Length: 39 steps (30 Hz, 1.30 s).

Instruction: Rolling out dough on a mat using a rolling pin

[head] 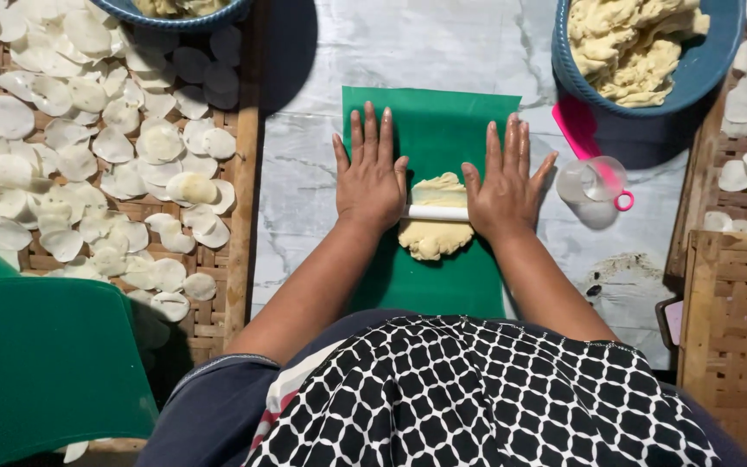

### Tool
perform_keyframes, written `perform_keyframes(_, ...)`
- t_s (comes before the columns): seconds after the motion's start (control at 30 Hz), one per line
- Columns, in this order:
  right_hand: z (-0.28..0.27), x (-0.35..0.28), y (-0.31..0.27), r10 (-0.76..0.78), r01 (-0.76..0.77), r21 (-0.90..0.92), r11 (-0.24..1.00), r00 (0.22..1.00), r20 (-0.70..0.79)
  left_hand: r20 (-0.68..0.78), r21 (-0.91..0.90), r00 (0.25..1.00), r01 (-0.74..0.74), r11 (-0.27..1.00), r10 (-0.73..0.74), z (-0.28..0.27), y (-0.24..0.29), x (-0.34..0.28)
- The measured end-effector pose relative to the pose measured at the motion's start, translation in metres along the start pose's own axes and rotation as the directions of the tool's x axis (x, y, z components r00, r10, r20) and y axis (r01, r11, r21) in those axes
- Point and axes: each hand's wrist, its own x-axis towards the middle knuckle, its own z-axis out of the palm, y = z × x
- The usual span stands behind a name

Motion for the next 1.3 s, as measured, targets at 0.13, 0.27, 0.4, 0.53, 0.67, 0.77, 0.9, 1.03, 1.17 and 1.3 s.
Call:
perform_keyframes(0.13,-0.008,-0.023,-0.006,-0.028,0.026,-0.030,0.999,0.998,-0.059,-0.080,0.059,0.996,-0.041,0.997,0.046,-0.005,0.003,-0.021)
perform_keyframes(0.27,0.002,-0.030,0.000,-0.097,0.097,-0.020,0.995,0.995,-0.010,-0.011,0.059,0.999,-0.050,0.997,0.051,0.014,-0.005,-0.011)
perform_keyframes(0.4,-0.016,-0.020,-0.009,-0.056,0.066,0.062,0.996,0.986,-0.160,-0.097,-0.026,0.995,0.002,1.000,-0.005,0.010,-0.004,-0.002)
perform_keyframes(0.53,0.049,-0.018,0.038,-0.327,0.252,-0.225,0.941,0.847,-0.419,-0.491,0.071,0.826,-0.278,0.958,0.277,0.026,-0.019,-0.014)
perform_keyframes(0.67,0.054,-0.033,0.047,-0.353,0.293,-0.211,0.932,0.863,-0.362,-0.516,0.070,0.807,-0.293,0.954,0.286,0.039,-0.018,-0.032)
perform_keyframes(0.77,0.045,-0.013,0.040,-0.347,0.283,-0.213,0.935,0.848,-0.400,-0.448,0.068,0.855,-0.260,0.963,0.262,0.029,-0.020,-0.011)
perform_keyframes(0.9,0.039,-0.013,0.031,-0.332,0.276,-0.195,0.941,0.861,-0.386,-0.170,0.036,0.970,-0.169,0.985,0.173,0.028,-0.020,-0.007)
perform_keyframes(1.03,0.044,-0.008,0.032,-0.255,0.213,-0.155,0.965,0.902,-0.350,-0.010,0.021,0.993,-0.115,0.993,0.116,0.014,-0.018,0.005)
perform_keyframes(1.17,0.024,-0.017,0.021,-0.277,0.238,-0.149,0.960,0.889,-0.365,-0.056,0.091,0.996,-0.070,0.993,0.075,-0.010,0.001,0.003)
perform_keyframes(1.3,0.049,-0.020,0.041,-0.366,0.289,-0.239,0.927,0.832,-0.417,-0.392,0.083,0.894,-0.203,0.976,0.219,0.017,0.033,-0.054)
